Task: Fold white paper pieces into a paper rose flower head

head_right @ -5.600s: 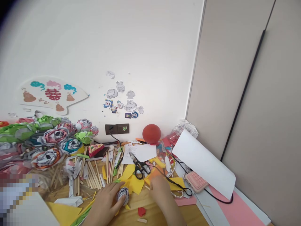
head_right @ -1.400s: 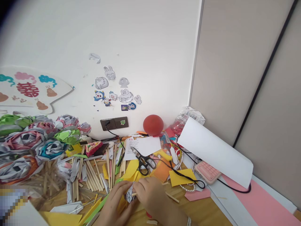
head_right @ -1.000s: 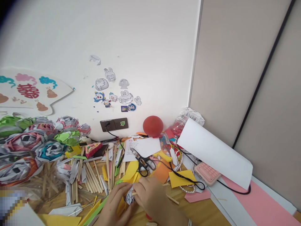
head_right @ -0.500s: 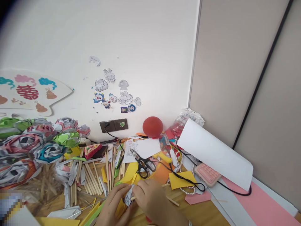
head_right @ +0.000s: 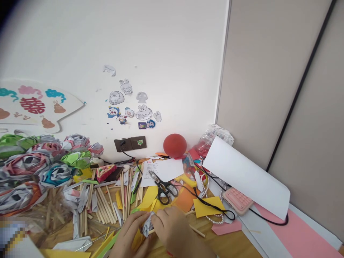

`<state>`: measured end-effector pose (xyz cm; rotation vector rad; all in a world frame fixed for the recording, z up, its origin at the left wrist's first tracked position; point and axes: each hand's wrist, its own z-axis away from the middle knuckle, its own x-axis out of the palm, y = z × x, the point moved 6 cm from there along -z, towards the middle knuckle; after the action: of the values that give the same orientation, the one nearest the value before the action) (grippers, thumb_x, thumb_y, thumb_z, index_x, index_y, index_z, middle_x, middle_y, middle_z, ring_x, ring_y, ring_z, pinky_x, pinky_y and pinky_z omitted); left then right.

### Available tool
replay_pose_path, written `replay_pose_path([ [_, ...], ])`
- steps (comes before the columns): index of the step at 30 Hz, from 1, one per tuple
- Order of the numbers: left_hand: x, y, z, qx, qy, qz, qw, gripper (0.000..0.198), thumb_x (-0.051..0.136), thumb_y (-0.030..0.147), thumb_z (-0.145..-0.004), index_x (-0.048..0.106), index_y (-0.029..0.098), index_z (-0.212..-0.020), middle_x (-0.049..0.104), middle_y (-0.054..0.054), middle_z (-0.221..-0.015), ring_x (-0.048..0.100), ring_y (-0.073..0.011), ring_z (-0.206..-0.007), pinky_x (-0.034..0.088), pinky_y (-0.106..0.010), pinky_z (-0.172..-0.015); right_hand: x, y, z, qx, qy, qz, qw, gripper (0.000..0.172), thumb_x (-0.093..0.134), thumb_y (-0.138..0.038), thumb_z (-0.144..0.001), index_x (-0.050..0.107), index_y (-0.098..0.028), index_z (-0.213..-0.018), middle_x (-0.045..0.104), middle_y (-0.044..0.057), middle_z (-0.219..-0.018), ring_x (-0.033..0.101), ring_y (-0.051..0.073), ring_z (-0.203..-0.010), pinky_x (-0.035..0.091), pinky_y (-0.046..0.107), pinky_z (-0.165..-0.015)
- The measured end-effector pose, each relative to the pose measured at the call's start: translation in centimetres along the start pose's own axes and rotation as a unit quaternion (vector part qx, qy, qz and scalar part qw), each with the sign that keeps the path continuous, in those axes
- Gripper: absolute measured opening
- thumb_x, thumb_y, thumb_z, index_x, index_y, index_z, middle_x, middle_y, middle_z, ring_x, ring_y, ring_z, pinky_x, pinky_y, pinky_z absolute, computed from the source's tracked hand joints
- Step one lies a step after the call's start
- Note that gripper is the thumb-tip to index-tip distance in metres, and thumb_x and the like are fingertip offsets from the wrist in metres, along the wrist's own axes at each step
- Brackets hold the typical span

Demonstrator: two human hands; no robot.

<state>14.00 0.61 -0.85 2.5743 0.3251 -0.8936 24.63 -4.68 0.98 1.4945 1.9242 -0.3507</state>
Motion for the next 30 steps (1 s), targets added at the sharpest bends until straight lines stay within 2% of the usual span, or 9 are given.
replay_pose_path([
  [4, 0.04, 0.09, -0.01, 0.003, 0.0, 0.0, 1.0, 0.033, 0.062, 0.022, -0.074, 0.055, 0.019, -0.107, 0.063, -0.011, -0.1, 0.062, -0.0213, -0.093, 0.054, -0.03, -0.078, -0.06, 0.01, -0.1, -0.009, 0.01, 0.014, 1.0, 0.023, 0.036, -0.011, -0.09, 0.058, -0.015, -0.087, 0.053, 0.001, -0.058, 0.044, 0.016, -0.051, 0.022, 0.03, -0.046],
  [11, 0.34, -0.27, 0.21, 0.012, -0.008, -0.018, 1.0, 0.035, 0.063, 0.022, -0.075, 0.052, 0.019, -0.109, 0.062, -0.012, -0.101, 0.062, -0.0218, -0.094, 0.054, -0.032, -0.079, -0.4, 0.61, -0.26, 0.038, 0.047, -0.026, 0.998, 0.03, 0.034, -0.015, -0.092, 0.055, -0.019, -0.071, 0.051, 0.0, -0.056, 0.045, 0.015, -0.05, 0.025, 0.029, -0.046],
  [18, 0.3, -0.09, 0.24, 0.009, -0.011, -0.018, 1.0, 0.035, 0.062, 0.022, -0.076, 0.053, 0.019, -0.109, 0.062, -0.012, -0.101, 0.062, -0.0217, -0.094, 0.054, -0.031, -0.079, -0.03, 0.37, -0.01, 0.035, 0.039, -0.031, 0.998, 0.031, 0.032, -0.014, -0.091, 0.054, -0.019, -0.07, 0.052, 0.0, -0.057, 0.045, 0.015, -0.051, 0.025, 0.029, -0.046],
  [23, 0.1, -0.05, 0.21, -0.012, 0.019, 0.005, 1.0, 0.029, 0.059, 0.027, -0.078, 0.056, 0.02, -0.107, 0.063, -0.012, -0.1, 0.061, -0.0225, -0.094, 0.054, -0.032, -0.078, 0.33, 0.58, 0.21, 0.044, 0.039, -0.039, 0.997, 0.029, 0.033, -0.014, -0.091, 0.053, -0.019, -0.07, 0.052, 0.0, -0.058, 0.046, 0.015, -0.052, 0.026, 0.028, -0.047],
  [30, 0.37, -0.21, 0.39, -0.015, 0.008, 0.003, 1.0, 0.031, 0.06, 0.026, -0.077, 0.056, 0.02, -0.108, 0.061, -0.012, -0.101, 0.06, -0.0222, -0.096, 0.053, -0.032, -0.08, -0.19, 0.33, -0.04, 0.027, 0.042, -0.028, 0.998, 0.028, 0.034, -0.013, -0.091, 0.054, -0.018, -0.072, 0.052, 0.0, -0.057, 0.045, 0.015, -0.05, 0.026, 0.028, -0.046],
])
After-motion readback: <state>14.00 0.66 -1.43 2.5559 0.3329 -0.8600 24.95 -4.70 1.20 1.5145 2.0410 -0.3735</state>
